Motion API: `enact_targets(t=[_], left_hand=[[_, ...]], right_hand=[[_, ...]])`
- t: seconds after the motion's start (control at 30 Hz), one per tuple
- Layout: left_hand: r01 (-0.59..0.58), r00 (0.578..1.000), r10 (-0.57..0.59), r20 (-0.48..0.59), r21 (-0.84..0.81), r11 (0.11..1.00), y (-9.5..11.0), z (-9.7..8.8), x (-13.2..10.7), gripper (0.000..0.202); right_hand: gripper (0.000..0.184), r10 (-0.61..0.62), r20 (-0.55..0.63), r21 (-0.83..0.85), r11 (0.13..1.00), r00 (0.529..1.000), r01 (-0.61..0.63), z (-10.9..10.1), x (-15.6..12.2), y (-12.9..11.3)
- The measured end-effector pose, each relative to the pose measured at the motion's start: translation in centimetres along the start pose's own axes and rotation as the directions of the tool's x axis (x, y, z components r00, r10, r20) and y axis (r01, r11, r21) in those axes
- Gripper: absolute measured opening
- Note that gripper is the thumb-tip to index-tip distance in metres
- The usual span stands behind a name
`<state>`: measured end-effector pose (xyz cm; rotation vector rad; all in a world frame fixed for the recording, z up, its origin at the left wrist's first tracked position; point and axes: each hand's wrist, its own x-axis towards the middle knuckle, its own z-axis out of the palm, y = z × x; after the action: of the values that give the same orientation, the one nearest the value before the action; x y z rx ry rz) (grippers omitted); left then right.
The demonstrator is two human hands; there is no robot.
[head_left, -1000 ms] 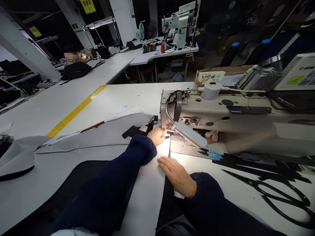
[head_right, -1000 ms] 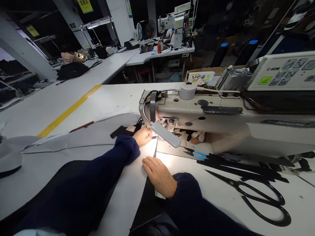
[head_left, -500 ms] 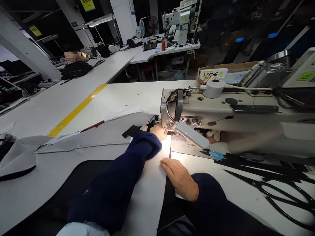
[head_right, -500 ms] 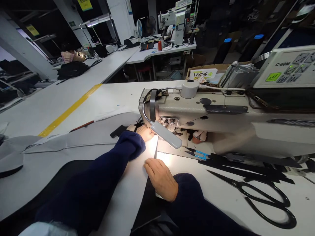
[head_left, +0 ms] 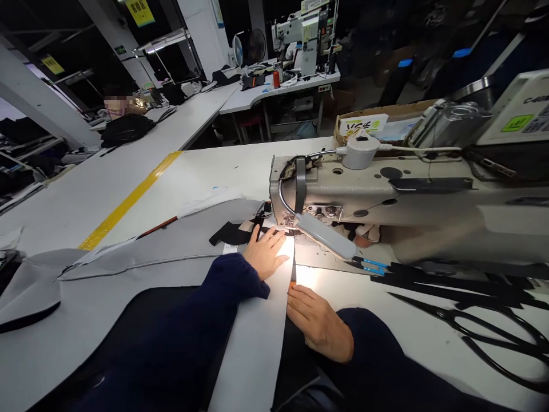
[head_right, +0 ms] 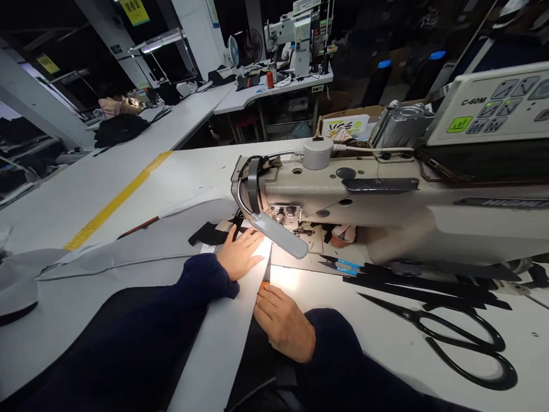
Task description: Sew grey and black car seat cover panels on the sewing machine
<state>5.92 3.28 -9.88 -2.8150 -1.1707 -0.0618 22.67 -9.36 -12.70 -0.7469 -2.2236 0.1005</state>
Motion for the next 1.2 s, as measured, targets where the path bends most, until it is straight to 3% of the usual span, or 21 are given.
enact_targets(t=[0.23,0.33,0.4,0.47,0.53,0.63,0.77,0.93,1.07,1.2], left_hand=[[-0.007,0.997,0.010,0.072,-0.039,0.999,-1.5,-0.2,1.6,0.051],[-0.009,0.998,0.011,0.065,-0.039,0.999,-1.3,-0.7,1.3,0.053],[0.014,0.999,-0.012,0.046,-0.053,0.999,-0.3,-1.2,0.6,0.060],[0.057,0.998,-0.053,0.045,-0.087,0.995,1.4,-1.8,-0.3,0.071],[0.113,0.991,-0.103,0.083,-0.122,0.986,3.3,-2.5,-1.4,0.079],[0.155,0.974,-0.126,0.186,-0.149,0.977,5.8,-3.6,-3.3,0.079],[0.129,0.962,-0.070,0.263,-0.214,0.968,7.6,-4.7,-5.5,0.074],[0.147,0.966,-0.089,0.244,-0.230,0.962,8.0,-4.6,-6.9,0.060],[0.132,0.978,-0.091,0.189,-0.218,0.967,7.8,-3.8,-7.2,0.060],[0.091,0.987,-0.067,0.147,-0.169,0.981,6.7,-2.9,-6.7,0.053]], right_hand=[[0.035,-0.061,0.037,0.007,0.998,0.997,0.061,-0.7,0.3,1.8],[0.042,-0.067,0.235,0.017,0.998,0.970,0.065,-1.7,0.6,2.3],[0.046,-0.071,0.382,0.030,0.997,0.921,0.065,-1.8,0.6,2.1],[0.044,-0.084,0.443,0.038,0.996,0.893,0.075,-0.9,0.3,1.1],[0.033,-0.050,0.421,0.021,0.999,0.906,0.045,0.9,-0.3,-0.6],[0.026,0.090,0.405,-0.007,0.995,0.910,-0.095,3.5,-1.6,-3.7],[0.023,0.183,0.435,-0.017,0.981,0.882,-0.195,4.6,-2.7,-6.0],[0.017,0.111,0.435,0.034,0.990,0.894,-0.139,4.4,-3.1,-6.2],[0.015,0.250,0.325,-0.091,0.968,0.912,-0.233,4.2,-2.9,-6.8],[0.025,0.077,0.263,-0.183,0.983,0.962,-0.029,2.8,-1.4,-7.0]])
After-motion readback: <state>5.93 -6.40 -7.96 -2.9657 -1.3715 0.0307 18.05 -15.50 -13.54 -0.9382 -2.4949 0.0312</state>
